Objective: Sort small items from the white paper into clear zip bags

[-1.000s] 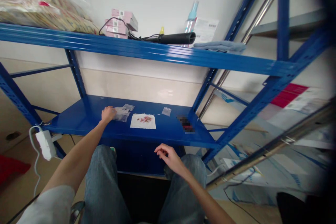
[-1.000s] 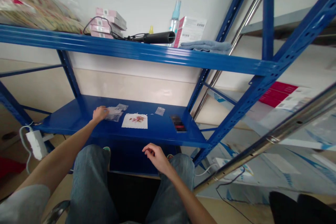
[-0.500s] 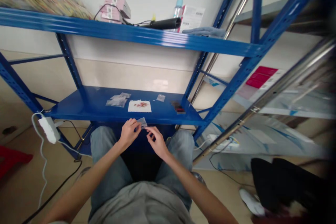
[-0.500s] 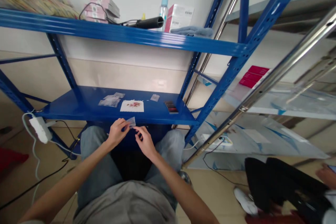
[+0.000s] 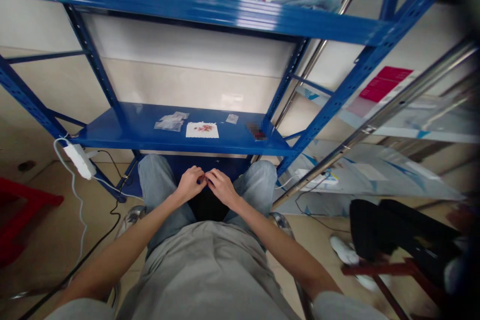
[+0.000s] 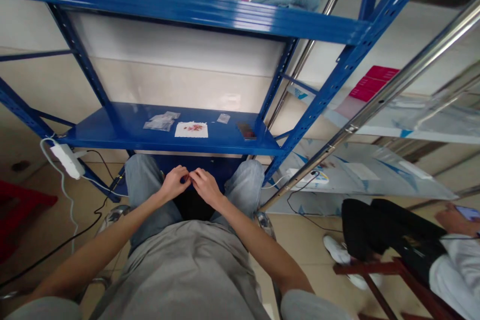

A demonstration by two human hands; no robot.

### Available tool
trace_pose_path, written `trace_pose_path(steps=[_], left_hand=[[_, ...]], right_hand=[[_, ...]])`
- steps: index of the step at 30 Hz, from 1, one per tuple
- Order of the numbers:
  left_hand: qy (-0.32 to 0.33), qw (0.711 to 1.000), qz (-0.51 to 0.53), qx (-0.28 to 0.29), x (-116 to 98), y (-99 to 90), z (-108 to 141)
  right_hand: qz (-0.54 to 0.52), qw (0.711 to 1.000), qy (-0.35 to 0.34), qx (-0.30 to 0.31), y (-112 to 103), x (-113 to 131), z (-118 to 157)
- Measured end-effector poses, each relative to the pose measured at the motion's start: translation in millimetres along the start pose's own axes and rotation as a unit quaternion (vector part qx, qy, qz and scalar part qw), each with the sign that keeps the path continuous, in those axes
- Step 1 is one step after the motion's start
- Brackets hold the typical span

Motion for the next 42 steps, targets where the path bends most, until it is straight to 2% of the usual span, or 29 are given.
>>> trace_pose_path(steps=[3,5,9,13,18,23,26,30,34,38,42], left_hand=[[-0.001,0.995,0.101,-0.005,6,3.3,-8],[0.017,0.988,0.150,0.015,4,6.4,-8],[0.041,0.988,0.129,0.075,1,18.0,2],[0.053,0.987,0.121,0.096,0,26.4,8],[0.053,0.991,0.088,0.085,7,20.3,-3],[0.091,0.985,0.008,0.146,10,23.5,-6],[0.074,0.988,0.009,0.137,16,24.1,-4],[0.012,0.994,0.009,0.107,27,25.0,0],[0.020,0.992,0.024,0.121,21,29.6,2],[0.035,0.990,0.025,0.138,20,29.5,-2],[0.019,0.989,0.036,0.143,22,26.7,-6]], right_hand=[[-0.050,0.998,0.046,-0.016,-2,-19,-5],[-0.112,0.989,0.092,-0.032,-6,-32,-4],[-0.201,0.969,0.139,-0.026,-7,-40,5],[-0.171,0.980,0.103,-0.005,-8,-27,10],[-0.017,0.999,0.033,-0.002,-13,-12,-1],[0.039,0.999,-0.024,0.011,-10,-5,-11],[0.042,0.999,-0.026,0.006,-10,-4,-7],[0.038,0.998,-0.041,0.006,-12,9,4],[0.048,0.998,-0.033,-0.014,-14,15,8],[0.021,0.999,-0.006,-0.042,-17,6,2],[-0.039,0.997,0.038,-0.055,-22,-9,-5]])
Point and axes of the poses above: each hand's wrist, its own z-axis away from the middle knuckle, its own y-axis out of the palm, x = y × z, the point moved 10 cm from there along -z, towards the middle knuckle, and after that the axes turned 14 degrees about z, right-handed, at the moved point
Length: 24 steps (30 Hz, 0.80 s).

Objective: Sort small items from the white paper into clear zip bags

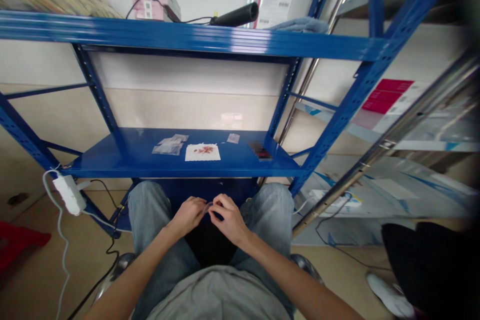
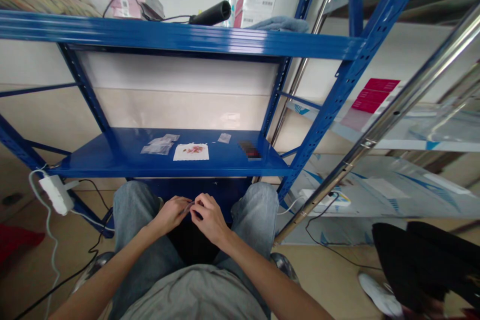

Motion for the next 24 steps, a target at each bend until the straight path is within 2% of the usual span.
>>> trace_pose_path(steps=[4,8,12,16,20,24], left_hand=[[-0.023,0.993,0.112,-0.017,-5,-1.8,-2],[-0.029,0.976,0.214,-0.008,-14,6.4,-2],[-0.055,0.982,0.181,-0.008,-8,13.9,0],[-0.070,0.986,0.152,-0.020,-7,12.7,3],[-0.053,0.993,0.101,-0.024,-18,10.7,4],[-0.015,1.000,0.018,-0.012,-28,19.8,5]], right_hand=[[-0.045,0.999,0.006,0.007,-6,-2,-1],[-0.055,0.998,-0.005,0.027,-6,5,4],[-0.042,0.997,-0.033,0.058,5,14,10],[-0.033,0.995,-0.052,0.076,11,20,12],[-0.026,0.994,-0.049,0.092,15,23,15],[-0.004,0.985,-0.059,0.160,30,31,25]])
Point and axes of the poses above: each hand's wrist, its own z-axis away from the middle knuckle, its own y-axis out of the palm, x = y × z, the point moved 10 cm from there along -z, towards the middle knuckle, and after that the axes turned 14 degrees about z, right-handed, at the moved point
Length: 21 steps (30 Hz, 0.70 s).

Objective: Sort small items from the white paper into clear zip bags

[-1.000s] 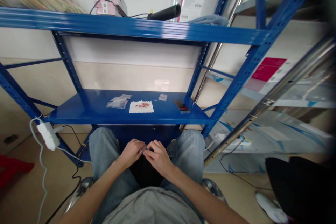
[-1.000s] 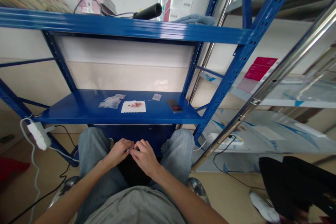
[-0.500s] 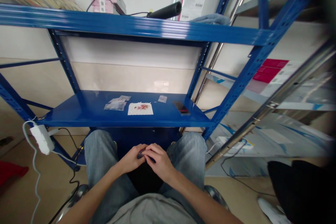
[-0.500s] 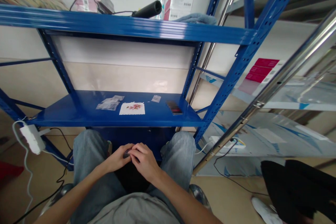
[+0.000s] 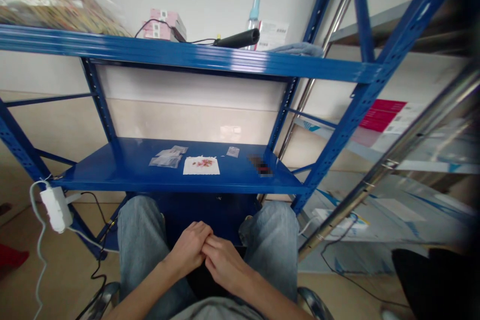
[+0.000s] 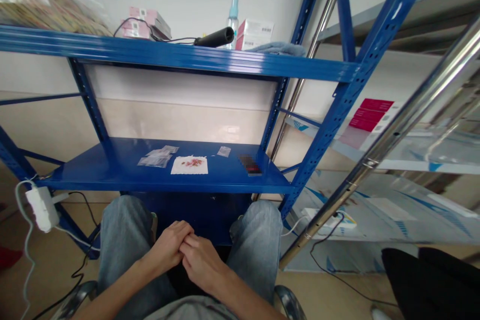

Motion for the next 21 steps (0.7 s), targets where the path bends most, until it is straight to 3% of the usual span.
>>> trace_pose_path(steps=[3,6,9,12,16,19,21], left_hand=[[0.035,0.999,-0.017,0.019,-8,6.0,3],[0.041,0.998,0.028,0.030,-11,0.1,3],[0.011,0.998,0.056,0.032,-5,-12.0,-6],[0.003,1.000,0.008,0.028,2,-24.2,-24],[0.000,0.999,-0.026,-0.035,21,-50.0,-44],[-0.027,0.993,0.004,-0.112,50,-76.0,-45],[-0.057,0.984,0.003,-0.167,71,-92.6,-40]], right_hand=[[0.016,0.999,-0.010,0.039,3,6,4],[0.008,0.999,-0.023,0.049,-6,6,2],[0.021,0.997,-0.050,0.062,-13,1,-12],[0.064,0.991,-0.086,0.080,-15,-5,-37],[0.097,0.982,-0.132,0.099,-24,-12,-76],[0.014,0.980,-0.176,0.093,-43,-16,-103],[-0.059,0.984,-0.158,0.049,-60,-35,-125]])
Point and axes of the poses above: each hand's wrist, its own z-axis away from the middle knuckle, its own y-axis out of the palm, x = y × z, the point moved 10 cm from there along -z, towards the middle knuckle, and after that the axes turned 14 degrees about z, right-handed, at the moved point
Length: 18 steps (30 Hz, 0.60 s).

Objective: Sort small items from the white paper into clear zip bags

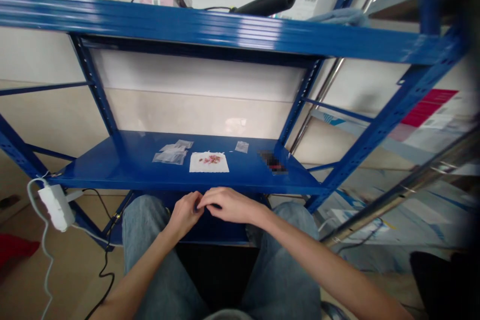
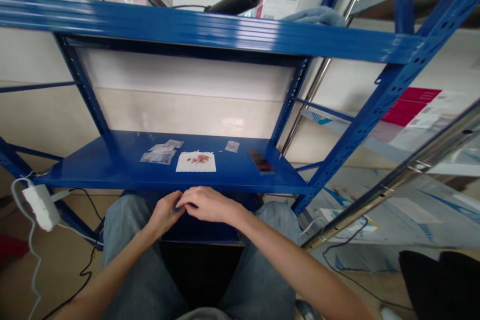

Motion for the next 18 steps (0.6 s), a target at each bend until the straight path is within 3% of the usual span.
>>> trace_pose_path(steps=[3,5,9,14,18], left_hand=[[-0.019,0.998,-0.030,-0.043,16,-12.9,0],[-0.011,0.997,-0.051,-0.049,16,-12.9,-1],[-0.011,0.995,-0.066,-0.072,11,-16.6,-3],[-0.082,0.983,0.045,-0.159,27,-43.6,-3],[-0.100,0.967,0.149,-0.182,37,-44.7,-3]], right_hand=[[-0.026,0.989,0.104,-0.104,-17,-69,-17],[0.000,0.972,0.182,-0.151,-14,-121,-25],[0.083,0.936,0.303,-0.156,10,-201,-33],[0.139,0.918,0.350,-0.127,32,-233,-41],[0.150,0.915,0.358,-0.110,40,-239,-46]])
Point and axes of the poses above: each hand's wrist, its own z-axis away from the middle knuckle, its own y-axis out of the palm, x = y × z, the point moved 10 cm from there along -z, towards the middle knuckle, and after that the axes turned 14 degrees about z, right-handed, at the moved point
